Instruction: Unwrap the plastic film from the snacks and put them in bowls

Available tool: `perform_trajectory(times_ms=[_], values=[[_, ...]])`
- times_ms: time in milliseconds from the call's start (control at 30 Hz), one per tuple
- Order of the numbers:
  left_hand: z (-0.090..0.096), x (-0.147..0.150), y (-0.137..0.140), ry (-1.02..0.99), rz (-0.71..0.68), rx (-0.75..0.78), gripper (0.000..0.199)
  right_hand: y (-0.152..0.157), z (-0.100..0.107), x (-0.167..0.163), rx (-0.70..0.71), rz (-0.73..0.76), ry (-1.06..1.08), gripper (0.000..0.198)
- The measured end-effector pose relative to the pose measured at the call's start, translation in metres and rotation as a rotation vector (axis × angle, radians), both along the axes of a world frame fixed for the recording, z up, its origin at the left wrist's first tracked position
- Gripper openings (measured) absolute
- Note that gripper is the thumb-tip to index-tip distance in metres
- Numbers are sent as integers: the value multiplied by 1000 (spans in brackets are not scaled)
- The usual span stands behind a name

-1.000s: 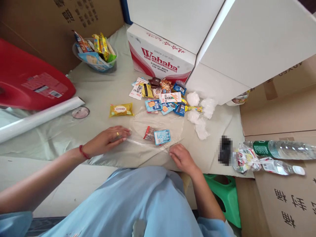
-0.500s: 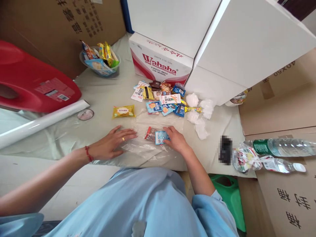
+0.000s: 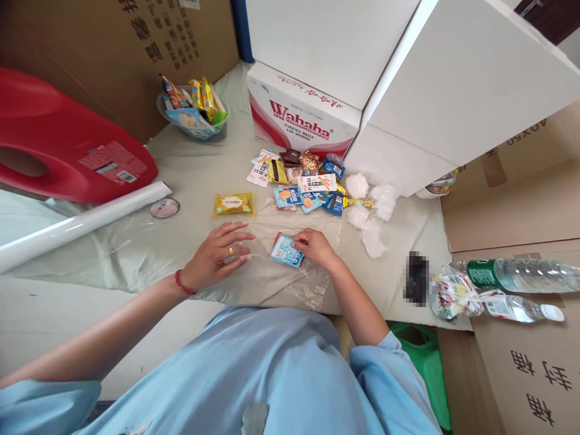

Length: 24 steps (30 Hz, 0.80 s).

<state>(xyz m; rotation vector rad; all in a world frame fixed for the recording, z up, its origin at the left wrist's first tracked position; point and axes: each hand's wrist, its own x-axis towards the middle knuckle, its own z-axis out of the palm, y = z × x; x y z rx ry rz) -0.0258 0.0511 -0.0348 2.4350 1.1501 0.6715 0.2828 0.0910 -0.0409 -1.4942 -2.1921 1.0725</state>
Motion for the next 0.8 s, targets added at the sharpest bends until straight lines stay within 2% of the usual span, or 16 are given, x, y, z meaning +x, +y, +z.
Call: perform_trajectory(times_ms=[133,267,367,467,600,667,767,800], values=[[4,28,27,-34,112,2,34,9,-10,-2,-107,-34,79,14],[-5,59,60,36,243,-51,39,16,-14,1,-313,-74,191,24],[-14,73,78,136,295,-65,36,21,-16,1,-383,-88,234,29],[-16,74,81,123,331,-37,32,24,-18,1,-381,-78,241,31],[-1,59,56,-9,462,120,37,25,-20,1,-380,-53,232,30],[10,51,38,4,339,172,39,25,-20,1,-372,-44,222,30],[18,49,19,88,-20,136,47,24,-17,1,-336,-27,208,32],[18,52,17,110,-92,109,48,24,-16,1,-326,-23,205,32]])
